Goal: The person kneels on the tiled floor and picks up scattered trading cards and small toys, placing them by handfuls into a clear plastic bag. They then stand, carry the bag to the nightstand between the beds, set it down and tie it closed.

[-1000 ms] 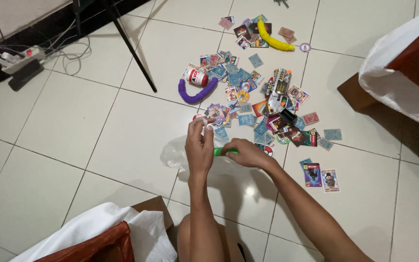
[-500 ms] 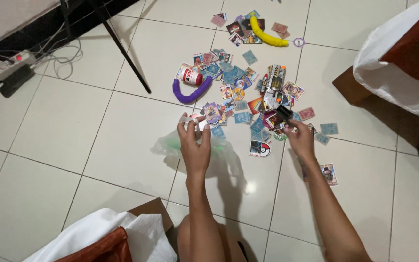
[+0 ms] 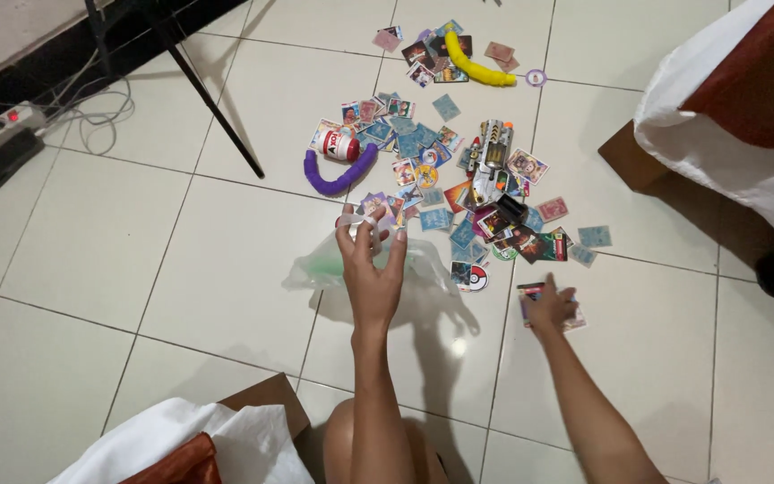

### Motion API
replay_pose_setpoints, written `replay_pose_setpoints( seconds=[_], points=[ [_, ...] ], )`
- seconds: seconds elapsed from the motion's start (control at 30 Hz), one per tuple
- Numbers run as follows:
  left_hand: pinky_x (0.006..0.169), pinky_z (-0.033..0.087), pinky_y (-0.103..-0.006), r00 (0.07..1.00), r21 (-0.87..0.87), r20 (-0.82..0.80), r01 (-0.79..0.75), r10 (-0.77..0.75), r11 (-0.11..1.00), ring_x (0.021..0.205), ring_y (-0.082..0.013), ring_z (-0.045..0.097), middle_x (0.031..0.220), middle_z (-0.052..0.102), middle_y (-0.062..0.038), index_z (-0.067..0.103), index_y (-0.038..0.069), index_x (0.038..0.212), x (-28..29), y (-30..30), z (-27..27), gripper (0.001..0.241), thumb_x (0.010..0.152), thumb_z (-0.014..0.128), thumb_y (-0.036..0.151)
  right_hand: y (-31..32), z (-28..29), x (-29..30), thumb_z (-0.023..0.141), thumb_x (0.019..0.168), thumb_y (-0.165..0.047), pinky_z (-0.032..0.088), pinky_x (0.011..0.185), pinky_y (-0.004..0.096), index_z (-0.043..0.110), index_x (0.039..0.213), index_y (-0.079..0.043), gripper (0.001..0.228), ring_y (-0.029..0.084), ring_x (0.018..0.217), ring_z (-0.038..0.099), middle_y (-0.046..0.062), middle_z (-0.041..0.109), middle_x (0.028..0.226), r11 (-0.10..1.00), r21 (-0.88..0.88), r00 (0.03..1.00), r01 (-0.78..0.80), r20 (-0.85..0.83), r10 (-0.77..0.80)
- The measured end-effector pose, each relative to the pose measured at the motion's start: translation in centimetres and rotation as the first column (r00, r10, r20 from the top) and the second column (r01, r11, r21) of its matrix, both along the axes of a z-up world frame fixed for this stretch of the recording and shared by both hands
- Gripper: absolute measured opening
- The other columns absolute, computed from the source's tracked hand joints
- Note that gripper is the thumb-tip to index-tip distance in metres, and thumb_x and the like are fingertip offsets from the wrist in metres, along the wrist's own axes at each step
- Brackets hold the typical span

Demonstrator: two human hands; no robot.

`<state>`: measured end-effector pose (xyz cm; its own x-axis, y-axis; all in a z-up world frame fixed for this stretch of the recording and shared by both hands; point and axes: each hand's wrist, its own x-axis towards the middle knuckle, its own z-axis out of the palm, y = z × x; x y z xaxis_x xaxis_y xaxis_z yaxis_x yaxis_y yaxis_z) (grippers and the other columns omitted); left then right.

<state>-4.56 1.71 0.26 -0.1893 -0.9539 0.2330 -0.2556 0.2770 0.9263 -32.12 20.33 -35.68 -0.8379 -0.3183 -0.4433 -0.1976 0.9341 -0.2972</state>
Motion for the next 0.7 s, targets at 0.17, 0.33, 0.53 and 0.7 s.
replay_pose_setpoints(
  seconds=[0.17,0.33,0.53,0.7],
  points=[
    [0.094,0.058,-0.0392,1.0,0.126,-0.008,0.018,-0.017,0.992,0.111,-0.0301,0.07,0.157,0.037,-0.018,0.063,0.009,0.134,-0.5,0.6,1.0,0.042,0.094,0.07,0.02,-6.4,1.7,3.8,0.078,0.081,-0.02,0.02,0.123,0.057,0.031,0.164,-0.024,0.096,0.052,0.154,0.009,0.031,0.006,0.168,0.883,-0.357,0.951,-0.304,-0.058,0.304],
    [0.098,0.056,-0.0406,0.999,0.104,-0.034,0.015,-0.012,0.994,0.121,-0.0323,0.068,0.16,0.034,-0.019,0.062,0.01,0.135,-0.4,1.0,0.7,0.041,0.095,0.069,0.018,-8.4,4.8,1.1,0.076,0.089,-0.017,0.025,0.128,0.047,0.041,0.16,-0.021,0.079,0.043,0.158,0.018,0.029,0.019,0.169,0.734,-0.531,0.906,-0.424,-0.252,0.341],
    [0.105,0.059,-0.043,0.997,-0.018,-0.044,0.06,-0.061,0.998,0.141,-0.0372,0.055,0.159,0.037,-0.021,0.066,0.009,0.135,-1.0,1.2,0.5,0.035,0.1,0.069,0.015,-4.4,7.2,-1.9,0.079,0.085,-0.046,0.018,0.122,0.06,0.025,0.164,-0.03,0.097,0.052,0.152,0.01,0.032,0.011,0.166,0.98,-0.178,0.994,-0.086,-0.081,0.073],
    [0.1,0.056,-0.0426,0.998,0.1,-0.032,0.053,-0.05,0.994,0.124,-0.0337,0.064,0.158,0.035,-0.02,0.063,0.01,0.136,-1.6,1.8,1.8,0.041,0.096,0.068,0.017,-6.9,7.3,-2.3,0.072,0.089,-0.054,0.017,0.118,0.067,0.024,0.16,-0.032,0.089,0.05,0.153,0.003,0.027,0.005,0.169,0.98,0.015,0.981,-0.196,0.005,0.196]
  ],
)
